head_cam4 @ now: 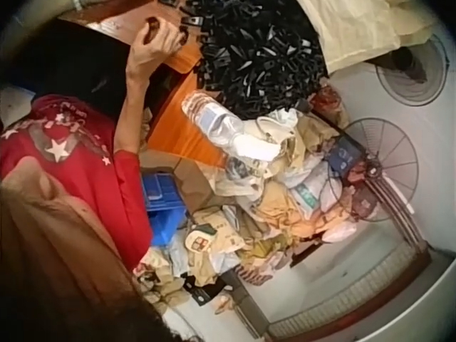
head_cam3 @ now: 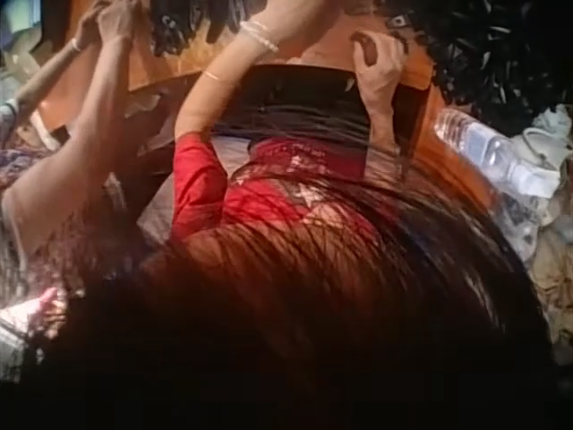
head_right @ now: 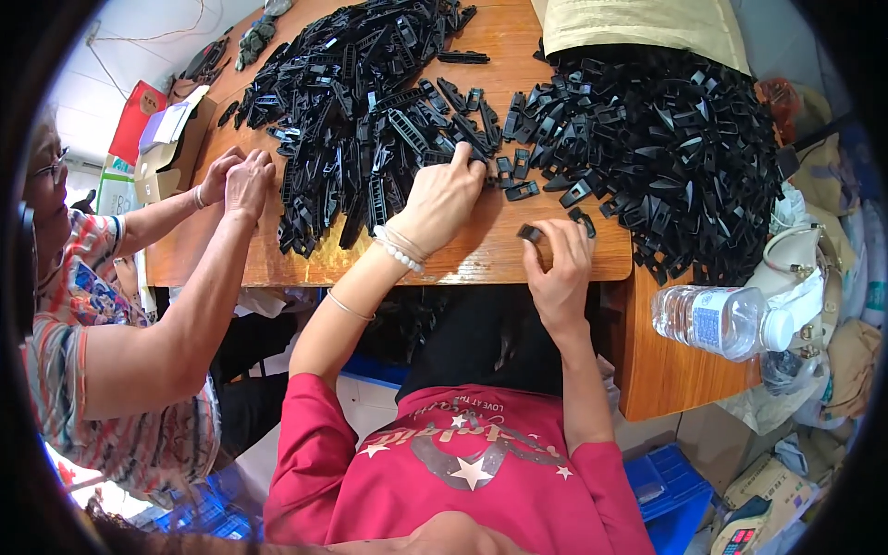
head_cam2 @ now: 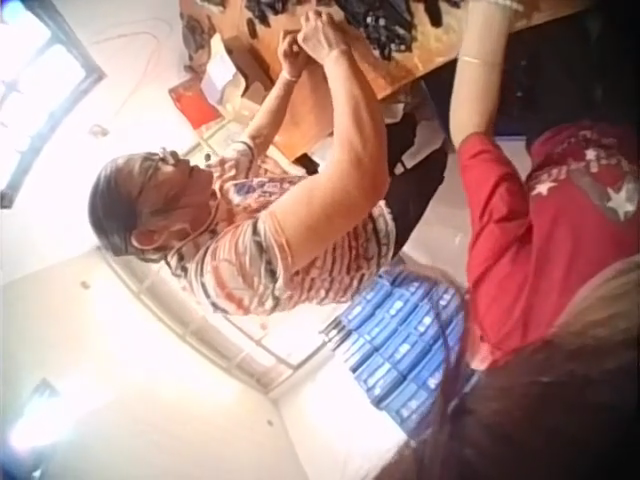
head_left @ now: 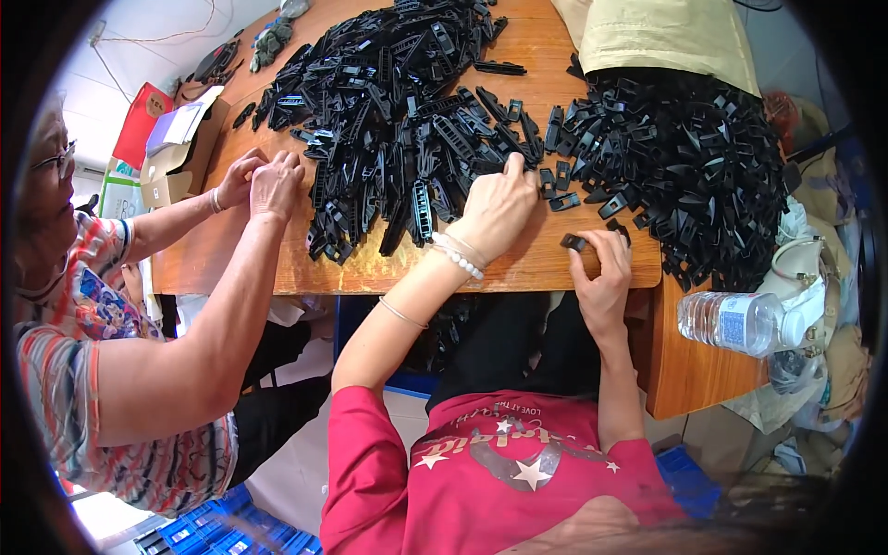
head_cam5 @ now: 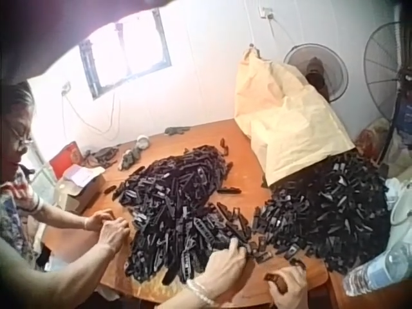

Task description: Sorting and inspecting small black plastic mechanical components at a workbench.

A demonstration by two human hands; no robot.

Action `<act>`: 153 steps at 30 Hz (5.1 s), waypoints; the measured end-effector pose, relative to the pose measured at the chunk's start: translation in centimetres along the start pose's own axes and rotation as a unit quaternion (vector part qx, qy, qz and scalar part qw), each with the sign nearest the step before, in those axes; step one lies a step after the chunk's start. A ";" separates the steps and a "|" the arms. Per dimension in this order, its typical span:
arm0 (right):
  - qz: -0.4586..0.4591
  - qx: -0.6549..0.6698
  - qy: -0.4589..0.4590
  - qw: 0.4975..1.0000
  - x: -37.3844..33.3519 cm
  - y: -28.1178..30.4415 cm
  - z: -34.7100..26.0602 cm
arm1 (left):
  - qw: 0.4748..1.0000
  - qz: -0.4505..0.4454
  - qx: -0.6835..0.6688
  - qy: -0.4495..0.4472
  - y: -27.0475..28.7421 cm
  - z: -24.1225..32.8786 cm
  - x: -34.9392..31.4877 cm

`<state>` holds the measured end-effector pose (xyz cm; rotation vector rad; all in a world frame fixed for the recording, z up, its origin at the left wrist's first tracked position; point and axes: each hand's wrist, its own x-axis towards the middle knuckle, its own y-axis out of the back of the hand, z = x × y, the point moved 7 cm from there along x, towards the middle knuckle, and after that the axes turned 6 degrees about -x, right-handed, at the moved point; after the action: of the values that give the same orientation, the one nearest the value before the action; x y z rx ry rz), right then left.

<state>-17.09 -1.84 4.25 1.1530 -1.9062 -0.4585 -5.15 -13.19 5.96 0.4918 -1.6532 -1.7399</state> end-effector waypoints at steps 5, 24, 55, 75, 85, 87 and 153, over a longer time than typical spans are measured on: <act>-0.009 -0.020 -0.023 1.000 -1.0 0.4 1.2 | 0.914 0.116 -0.386 0.034 3.0 0.5 -2.3; -0.209 0.218 -0.017 0.953 0.3 -2.1 -0.4 | 0.937 0.054 -0.329 0.102 0.1 -0.7 -9.9; -0.010 -0.085 0.127 0.988 4.7 -2.4 -0.9 | 0.983 0.142 -0.118 0.005 3.0 -3.7 -12.2; -0.169 0.198 -0.041 0.965 0.4 -3.1 -2.2 | 0.937 0.087 -0.337 0.032 0.1 -2.5 -9.1; -0.096 0.162 -0.070 0.980 3.0 -2.8 -1.6 | 0.783 0.106 -0.585 0.184 -0.9 -3.1 -12.2; 0.016 0.042 0.016 0.999 5.1 -2.8 -1.2 | 0.774 0.137 -0.591 0.183 0.5 -4.3 -12.2; -0.107 0.373 -0.222 0.895 -0.3 -1.6 1.8 | 0.877 0.181 -0.437 0.087 -0.2 -0.4 -9.2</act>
<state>-17.57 -2.60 2.03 1.8939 -2.4641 -0.0852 1.48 -7.12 4.11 -0.0922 -0.6355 -1.8544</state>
